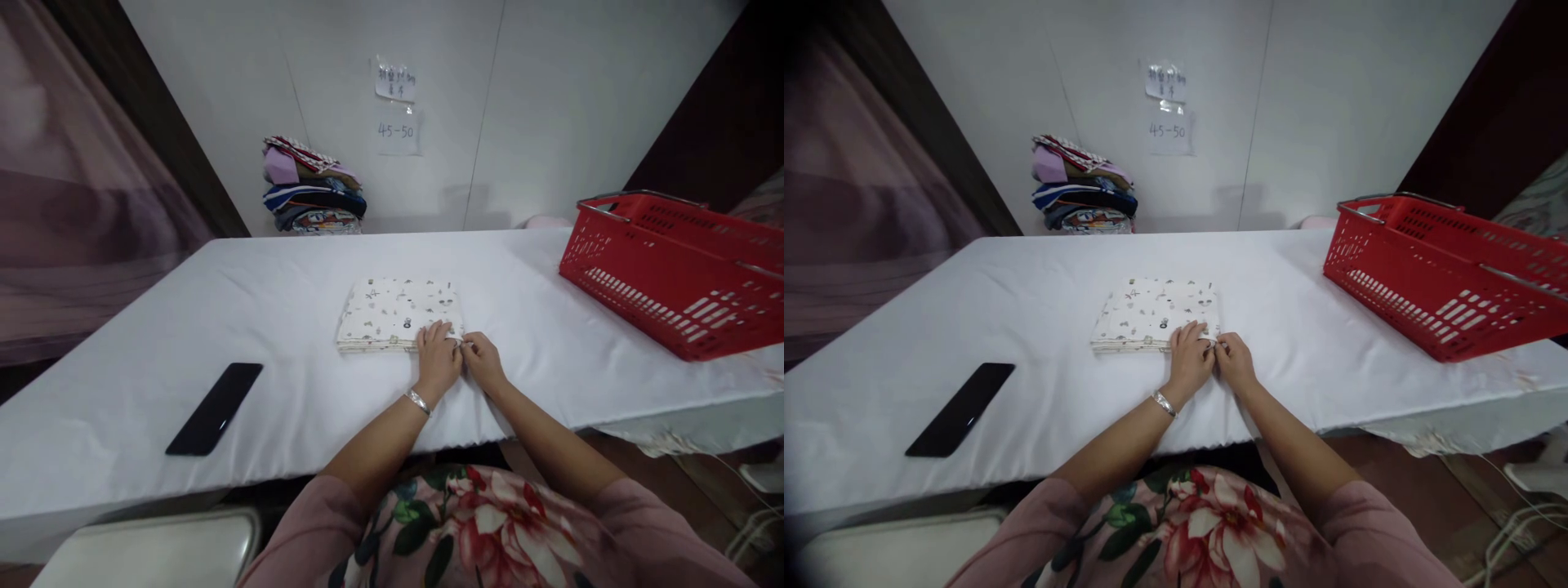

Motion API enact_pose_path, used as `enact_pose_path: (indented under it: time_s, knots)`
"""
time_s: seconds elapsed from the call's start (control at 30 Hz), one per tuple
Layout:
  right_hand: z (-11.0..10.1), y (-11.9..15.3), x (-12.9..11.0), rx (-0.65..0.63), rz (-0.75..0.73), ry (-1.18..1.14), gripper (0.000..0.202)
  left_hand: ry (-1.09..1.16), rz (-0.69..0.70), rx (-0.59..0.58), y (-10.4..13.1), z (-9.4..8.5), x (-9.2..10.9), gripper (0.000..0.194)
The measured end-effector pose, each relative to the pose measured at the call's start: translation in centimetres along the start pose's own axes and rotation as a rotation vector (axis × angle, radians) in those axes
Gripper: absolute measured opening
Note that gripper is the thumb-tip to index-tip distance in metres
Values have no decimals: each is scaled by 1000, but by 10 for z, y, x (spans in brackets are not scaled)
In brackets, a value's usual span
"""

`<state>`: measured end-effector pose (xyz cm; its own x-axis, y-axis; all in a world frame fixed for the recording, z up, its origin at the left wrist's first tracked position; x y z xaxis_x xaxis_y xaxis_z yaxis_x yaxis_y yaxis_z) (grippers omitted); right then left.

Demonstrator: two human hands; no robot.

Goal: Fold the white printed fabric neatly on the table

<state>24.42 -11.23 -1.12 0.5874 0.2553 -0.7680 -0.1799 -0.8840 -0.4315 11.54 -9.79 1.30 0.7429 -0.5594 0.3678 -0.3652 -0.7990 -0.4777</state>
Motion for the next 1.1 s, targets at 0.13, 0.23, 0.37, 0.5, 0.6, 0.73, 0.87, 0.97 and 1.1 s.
enact_pose_path:
  time_s: [0.13,0.23,0.37,0.5,0.6,0.73,0.87,0.97,1.1]
  knots:
    - [0,1,2,-20,11,-50,13,8,7,-8,1,-2,0,15]
    - [1,1,4,-20,17,-72,14,11,10,-21,1,-2,0,16]
    - [1,1,3,-27,11,-41,15,6,20,-19,2,0,-2,17]
    - [0,0,-1,-22,-12,31,15,0,23,-22,2,1,-3,17]
    - [-1,0,-4,9,-18,43,13,-8,15,-17,1,1,-4,17]
    - [-1,1,-5,23,-6,35,11,-24,18,-1,1,1,-3,18]
    - [-1,1,-4,7,3,13,12,-10,35,-15,2,0,-2,17]
    - [-1,2,-4,-5,-5,-27,13,3,40,-29,3,0,-2,16]
    - [0,3,-3,-20,19,-31,13,5,47,-50,4,0,-3,19]
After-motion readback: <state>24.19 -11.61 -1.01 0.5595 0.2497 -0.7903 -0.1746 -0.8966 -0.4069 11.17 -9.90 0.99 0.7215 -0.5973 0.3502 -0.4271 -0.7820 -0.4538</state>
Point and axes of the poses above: each hand's wrist, its own y-axis away from the middle knuckle, its own z-axis out of the palm, x = y × z, the point moved 1 cm from there along -y, towards the middle knuckle, and after that the axes turned 4 degrees about -y, right-handed, at the moved point
